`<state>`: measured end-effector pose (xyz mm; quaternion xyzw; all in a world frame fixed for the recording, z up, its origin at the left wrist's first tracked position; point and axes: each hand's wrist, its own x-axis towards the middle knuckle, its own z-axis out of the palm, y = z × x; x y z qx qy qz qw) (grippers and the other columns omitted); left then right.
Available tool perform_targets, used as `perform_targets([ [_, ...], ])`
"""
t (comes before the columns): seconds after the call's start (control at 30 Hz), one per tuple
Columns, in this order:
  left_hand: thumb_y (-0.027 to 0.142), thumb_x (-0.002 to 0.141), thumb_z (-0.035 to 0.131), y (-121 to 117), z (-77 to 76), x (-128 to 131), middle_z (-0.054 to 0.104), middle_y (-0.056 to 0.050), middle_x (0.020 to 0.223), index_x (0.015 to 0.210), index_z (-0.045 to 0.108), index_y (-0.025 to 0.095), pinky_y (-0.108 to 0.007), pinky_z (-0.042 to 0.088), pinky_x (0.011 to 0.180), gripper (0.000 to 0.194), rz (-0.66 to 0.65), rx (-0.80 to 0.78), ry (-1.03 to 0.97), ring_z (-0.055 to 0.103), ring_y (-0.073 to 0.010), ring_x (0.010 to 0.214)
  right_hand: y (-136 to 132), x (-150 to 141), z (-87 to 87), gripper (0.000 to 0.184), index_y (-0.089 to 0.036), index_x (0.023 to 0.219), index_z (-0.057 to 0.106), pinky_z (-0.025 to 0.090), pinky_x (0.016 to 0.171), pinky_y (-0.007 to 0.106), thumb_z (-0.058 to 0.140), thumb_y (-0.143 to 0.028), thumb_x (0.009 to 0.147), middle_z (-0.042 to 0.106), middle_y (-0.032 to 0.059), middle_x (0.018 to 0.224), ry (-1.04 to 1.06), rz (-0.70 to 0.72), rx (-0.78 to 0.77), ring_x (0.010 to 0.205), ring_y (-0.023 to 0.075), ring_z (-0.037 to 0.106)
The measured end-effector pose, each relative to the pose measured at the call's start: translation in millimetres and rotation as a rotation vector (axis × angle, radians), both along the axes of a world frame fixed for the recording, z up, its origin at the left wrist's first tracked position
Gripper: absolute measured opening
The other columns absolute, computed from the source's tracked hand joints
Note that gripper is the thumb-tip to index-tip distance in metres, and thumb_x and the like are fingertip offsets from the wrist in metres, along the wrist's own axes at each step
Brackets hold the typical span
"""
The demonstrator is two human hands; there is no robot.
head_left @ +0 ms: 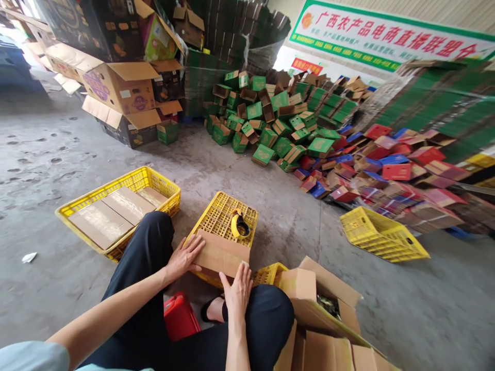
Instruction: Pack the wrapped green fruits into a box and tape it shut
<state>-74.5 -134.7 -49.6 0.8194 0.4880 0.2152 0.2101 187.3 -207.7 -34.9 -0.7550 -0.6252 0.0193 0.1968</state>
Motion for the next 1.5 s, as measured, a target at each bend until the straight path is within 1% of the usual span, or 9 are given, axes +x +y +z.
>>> perform_targets([
  [0.13,0.049,0.094,0.072,-1,-3.2,-6,0.027,-0.014,0.172,0.162,0.041,0.025,-0.052,0.034,0.126,0.079,-0.011,-0.053,-0.117,0.021,-0.0331,0.161,3,1,3.9,0.103,0.003,0.152,0.051,0.037,0.118,0.061,0.032,-0.082,0.096,0.048,0.0352,0.155,-0.014,0.021,0.035,0.145,0.0466,0.047],
  [0.33,0.039,0.098,0.065,-9,-8.7,4,0.034,-0.011,0.17,0.154,0.051,0.025,-0.054,0.032,0.128,0.06,0.018,-0.018,-0.117,0.017,-0.0325,0.162,2,-9,1.6,0.094,0.001,0.149,0.056,0.038,0.117,0.058,0.03,-0.075,0.101,0.049,0.0346,0.154,-0.064,0.036,0.034,0.145,0.0453,0.048],
  [0.47,0.026,0.098,0.056,-21,-9.9,20,0.026,-0.017,0.172,0.161,0.041,0.017,-0.058,0.023,0.13,0.065,0.044,0.052,-0.02,0.015,-0.0345,0.162,-2,-15,-4.8,0.091,0.0,0.153,0.052,0.039,0.116,0.06,0.036,-0.073,0.1,0.047,0.0358,0.156,-0.109,0.04,0.022,0.147,0.0474,0.045],
  [0.57,0.026,0.093,0.058,-30,-5.4,39,0.019,-0.021,0.173,0.164,0.033,0.012,-0.062,0.018,0.129,0.076,0.037,0.077,0.048,0.009,-0.0392,0.162,-3,-19,-9.6,0.086,-0.003,0.155,0.049,0.038,0.115,0.064,0.043,-0.069,0.1,0.041,0.0366,0.159,-0.159,0.036,0.03,0.148,0.0507,0.04],
  [0.67,0.031,0.089,0.064,-35,0.8,58,0.014,-0.022,0.174,0.164,0.032,0.011,-0.067,0.017,0.126,0.084,0.027,0.079,0.122,0.001,-0.0452,0.161,-1,-23,-14.6,0.079,-0.004,0.154,0.051,0.037,0.116,0.064,0.047,-0.062,0.101,0.042,0.0356,0.159,-0.179,0.071,0.058,0.149,0.0505,0.039],
  [0.77,0.027,0.09,0.063,-37,3.9,68,0.015,-0.025,0.173,0.163,0.036,0.012,-0.069,0.02,0.124,0.079,0.034,0.089,0.156,0.004,-0.048,0.16,3,-31,-19.0,0.067,-0.007,0.153,0.053,0.038,0.117,0.061,0.044,-0.053,0.105,0.045,0.0291,0.16,-0.159,0.185,0.109,0.15,0.046,0.039],
  [1.0,0.02,0.092,0.061,-29,8.4,60,0.042,-0.02,0.163,0.159,0.045,0.019,-0.067,0.021,0.125,0.069,-0.009,0.08,0.148,0.02,-0.0446,0.158,15,-44,-13.9,0.048,-0.017,0.146,0.061,0.039,0.117,0.061,0.037,-0.033,0.107,0.057,0.0177,0.15,-0.002,0.314,0.225,0.147,0.0368,0.04],
  [1.33,0.019,0.094,0.053,-26,7.3,52,0.039,-0.019,0.167,0.162,0.038,0.016,-0.059,0.023,0.127,0.07,-0.038,0.097,0.18,0.021,-0.0384,0.16,22,-49,-12.9,0.046,-0.016,0.144,0.061,0.04,0.114,0.057,0.035,-0.033,0.109,0.064,0.0167,0.14,-0.069,0.326,0.268,0.138,0.0342,0.047],
  [1.5,0.018,0.088,0.055,-31,9.8,54,0.032,-0.017,0.17,0.164,0.035,0.015,-0.06,0.021,0.127,0.078,-0.027,0.097,0.21,0.016,-0.0394,0.161,24,-59,4.0,0.048,-0.016,0.142,0.064,0.04,0.111,0.058,0.035,-0.033,0.108,0.064,0.018,0.138,-0.12,0.283,0.221,0.131,0.0365,0.051],
])
